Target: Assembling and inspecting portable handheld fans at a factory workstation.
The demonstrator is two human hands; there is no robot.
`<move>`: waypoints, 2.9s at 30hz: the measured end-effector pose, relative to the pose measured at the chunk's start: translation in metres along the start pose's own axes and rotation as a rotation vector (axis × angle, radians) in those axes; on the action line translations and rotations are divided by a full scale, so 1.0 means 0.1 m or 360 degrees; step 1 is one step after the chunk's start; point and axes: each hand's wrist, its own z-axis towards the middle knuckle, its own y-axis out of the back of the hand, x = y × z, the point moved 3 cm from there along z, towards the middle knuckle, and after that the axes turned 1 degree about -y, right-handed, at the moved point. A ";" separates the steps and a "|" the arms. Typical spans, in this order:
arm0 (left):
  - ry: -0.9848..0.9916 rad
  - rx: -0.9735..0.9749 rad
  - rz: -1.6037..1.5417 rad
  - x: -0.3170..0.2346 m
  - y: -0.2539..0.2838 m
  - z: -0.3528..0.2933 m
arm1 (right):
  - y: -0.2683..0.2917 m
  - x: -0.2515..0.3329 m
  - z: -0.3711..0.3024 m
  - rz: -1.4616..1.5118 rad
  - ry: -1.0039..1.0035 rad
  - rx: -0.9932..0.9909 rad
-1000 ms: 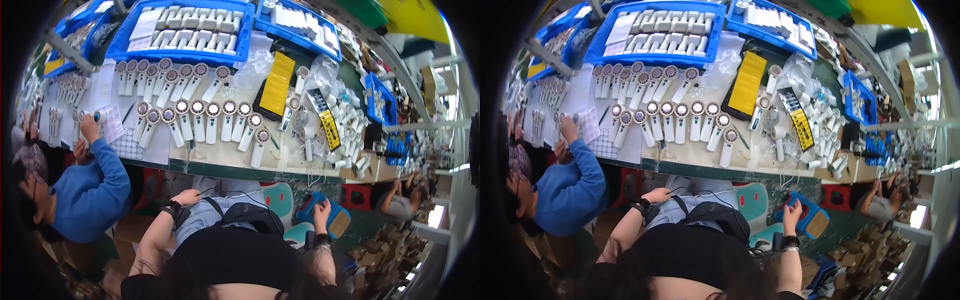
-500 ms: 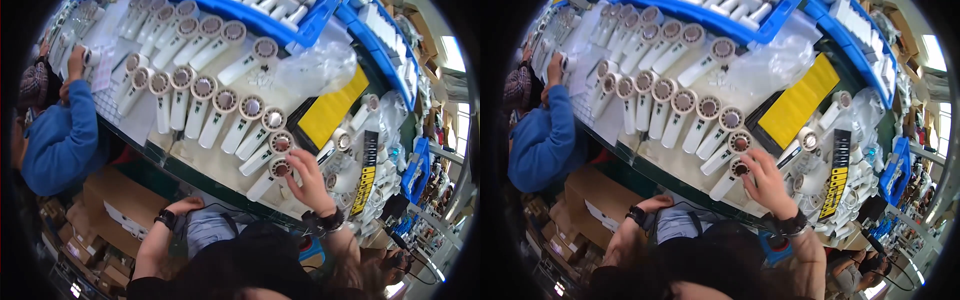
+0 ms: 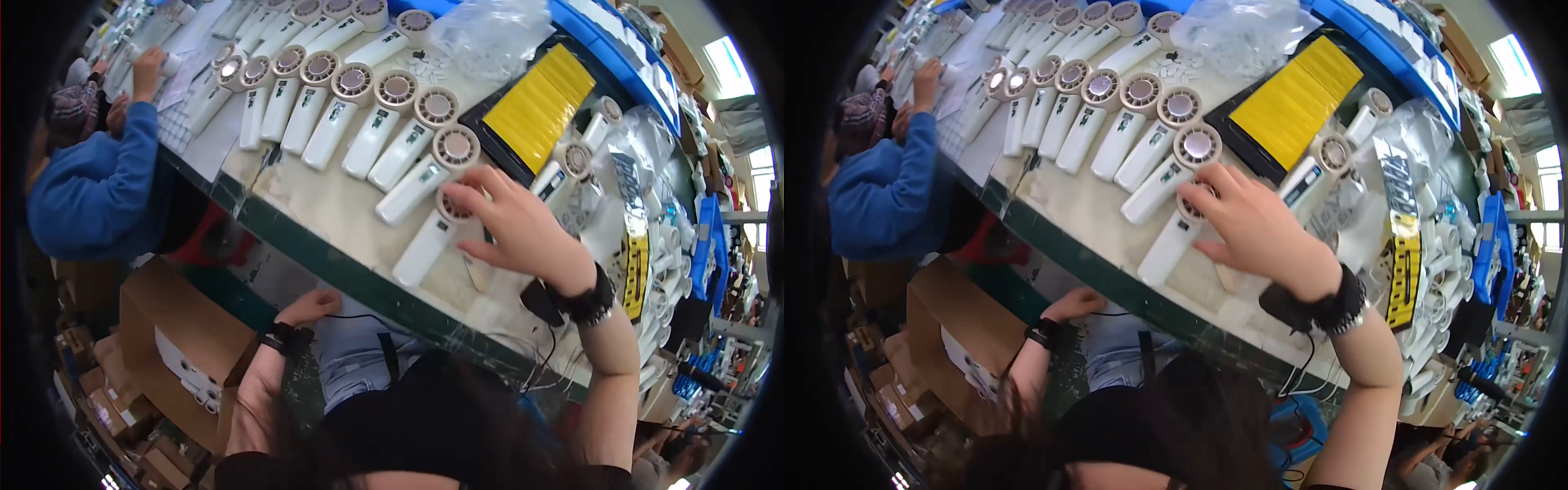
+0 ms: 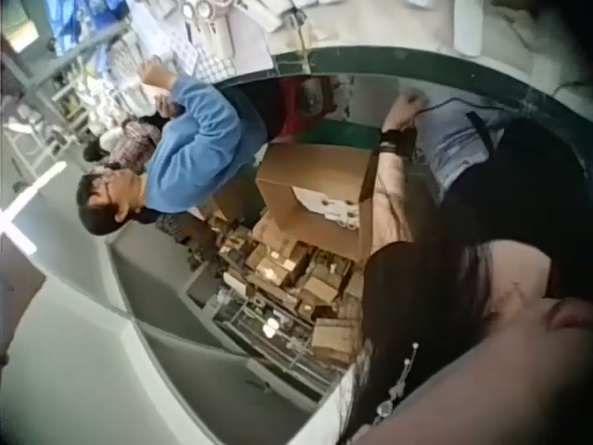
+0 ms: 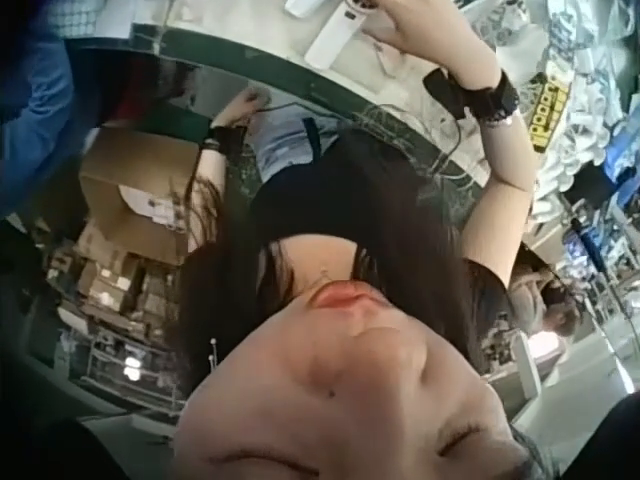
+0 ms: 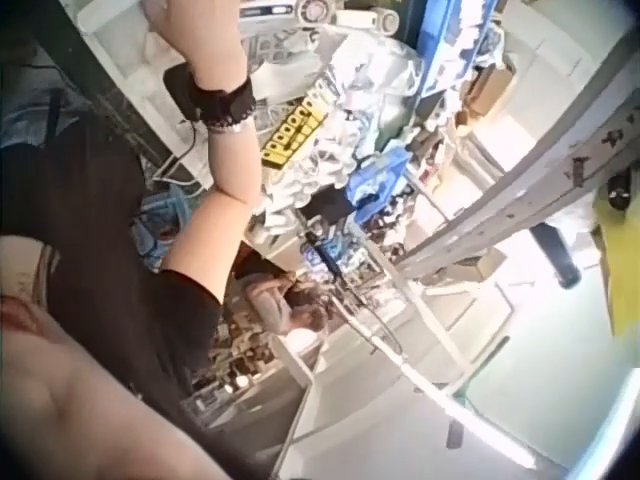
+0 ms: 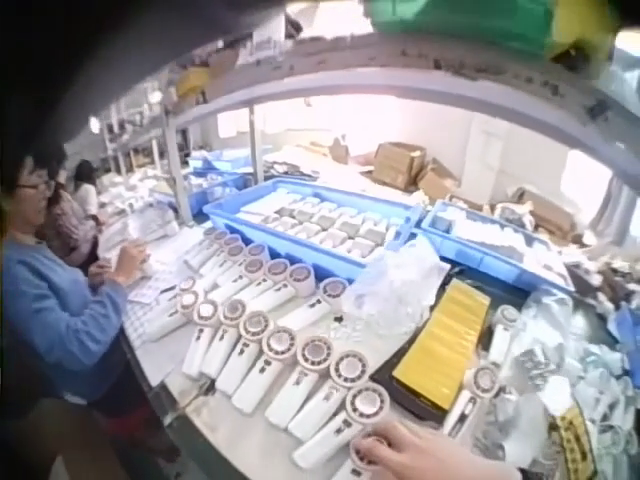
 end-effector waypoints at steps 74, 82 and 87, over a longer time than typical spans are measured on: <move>-0.0803 0.0319 -0.0844 -2.02 -0.89 -0.86 | -0.20 -1.19 -0.33 -0.0715 -0.0858 -0.0511; -0.0760 0.0374 -0.0872 -2.00 -0.97 -0.89 | -0.05 -0.97 -0.29 -0.0773 -0.0788 -0.0288; -0.0708 0.0364 -0.0861 -2.03 -0.94 -0.81 | 0.19 -1.10 -0.23 -0.0843 -0.0592 -0.0582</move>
